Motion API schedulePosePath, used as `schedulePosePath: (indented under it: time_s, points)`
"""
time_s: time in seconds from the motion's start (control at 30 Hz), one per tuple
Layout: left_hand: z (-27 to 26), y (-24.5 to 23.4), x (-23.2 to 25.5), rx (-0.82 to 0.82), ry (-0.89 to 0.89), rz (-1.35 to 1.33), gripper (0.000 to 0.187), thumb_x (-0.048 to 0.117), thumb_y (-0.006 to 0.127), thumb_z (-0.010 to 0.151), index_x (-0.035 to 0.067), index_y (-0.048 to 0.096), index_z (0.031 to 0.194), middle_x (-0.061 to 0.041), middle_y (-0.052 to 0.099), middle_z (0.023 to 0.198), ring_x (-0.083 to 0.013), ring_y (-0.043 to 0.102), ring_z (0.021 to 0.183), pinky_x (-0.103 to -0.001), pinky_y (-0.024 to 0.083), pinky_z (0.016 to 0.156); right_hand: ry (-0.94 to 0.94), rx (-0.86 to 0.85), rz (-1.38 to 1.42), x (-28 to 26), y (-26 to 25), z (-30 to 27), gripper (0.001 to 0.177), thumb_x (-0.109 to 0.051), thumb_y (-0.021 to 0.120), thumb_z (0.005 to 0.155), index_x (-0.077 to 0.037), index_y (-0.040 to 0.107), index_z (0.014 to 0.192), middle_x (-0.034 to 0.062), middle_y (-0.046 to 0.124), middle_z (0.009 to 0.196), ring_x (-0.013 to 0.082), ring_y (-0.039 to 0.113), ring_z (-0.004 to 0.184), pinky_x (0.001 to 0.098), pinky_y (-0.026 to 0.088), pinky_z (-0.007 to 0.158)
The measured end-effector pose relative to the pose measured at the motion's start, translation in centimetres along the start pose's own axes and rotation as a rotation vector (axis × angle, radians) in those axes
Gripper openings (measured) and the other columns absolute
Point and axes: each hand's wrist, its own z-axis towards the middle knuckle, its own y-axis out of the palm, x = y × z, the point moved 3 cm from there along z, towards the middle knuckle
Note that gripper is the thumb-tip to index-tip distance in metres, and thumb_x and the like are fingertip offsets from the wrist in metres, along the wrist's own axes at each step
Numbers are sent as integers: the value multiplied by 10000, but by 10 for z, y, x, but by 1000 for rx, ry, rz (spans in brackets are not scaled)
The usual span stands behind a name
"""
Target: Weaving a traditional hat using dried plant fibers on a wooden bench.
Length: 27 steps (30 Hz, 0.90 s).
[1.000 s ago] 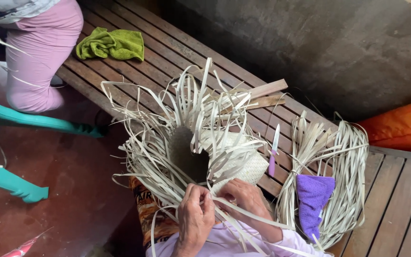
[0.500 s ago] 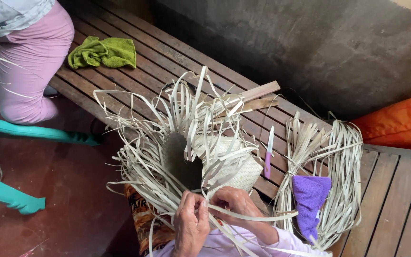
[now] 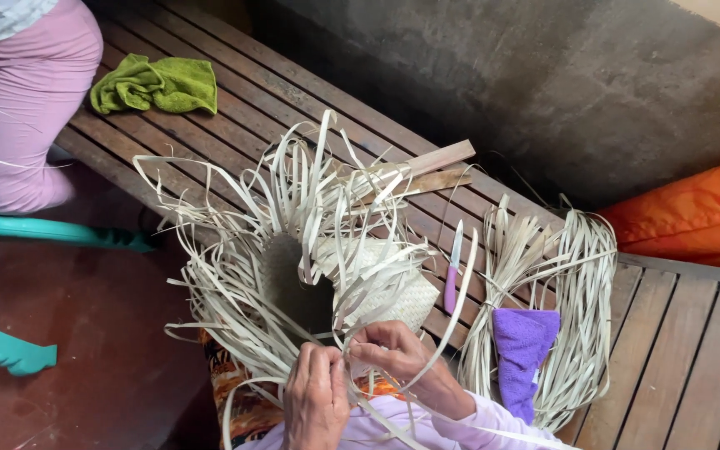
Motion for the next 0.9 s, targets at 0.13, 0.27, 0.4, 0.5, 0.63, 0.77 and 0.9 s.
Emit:
schedulePosePath:
  time_s: [0.13,0.27,0.4,0.5,0.63,0.77,0.9]
  points:
    - [4,8,9,63,153,337,131,220,495,910,120,511,826,-96,471,772,-316,519,648,-432,429,605,-14,-81,219,-14,2,-1,254,-227,639,908,-62,590,721,-41,476,659,57,401,621,245,298,564]
    - [8,9,13,110,110,381,204,238,522,889,114,454,742,-103,458,728,-333,513,608,-445,423,570,7,-111,173,-30,-1,-4,234,-210,619,899,-55,599,725,-36,492,647,47,438,614,223,341,543]
    - [12,5,13,70,9,256,201,277,585,836,117,479,777,-94,505,779,-363,547,616,-484,420,533,-22,-168,325,-59,1,-14,276,-256,654,893,-15,598,770,46,584,682,120,571,606,246,467,574]
    - [21,-9,15,12,-162,139,134,214,612,780,136,509,744,-53,531,798,-348,569,609,-488,421,520,-78,-194,292,-56,-2,-8,274,-297,653,892,-40,618,804,27,612,763,95,548,713,242,429,675]
    - [21,-8,10,31,-194,-25,122,140,568,824,91,577,712,-48,552,733,-251,554,605,-382,427,582,-615,14,-419,-37,-6,7,212,-208,513,993,-53,654,964,62,636,834,195,549,756,321,409,723]
    - [23,-3,16,155,-99,37,91,64,523,829,98,578,765,-64,492,737,-275,509,596,-386,427,564,-873,153,-658,-21,2,11,211,-83,549,967,-31,612,1162,109,622,890,261,557,776,358,411,723]
    - [24,-1,17,152,-65,147,51,94,536,825,115,577,804,-64,506,768,-311,534,608,-415,422,529,-848,170,-567,-24,-3,15,78,-76,589,945,-91,621,1015,19,588,752,179,550,675,313,400,724]
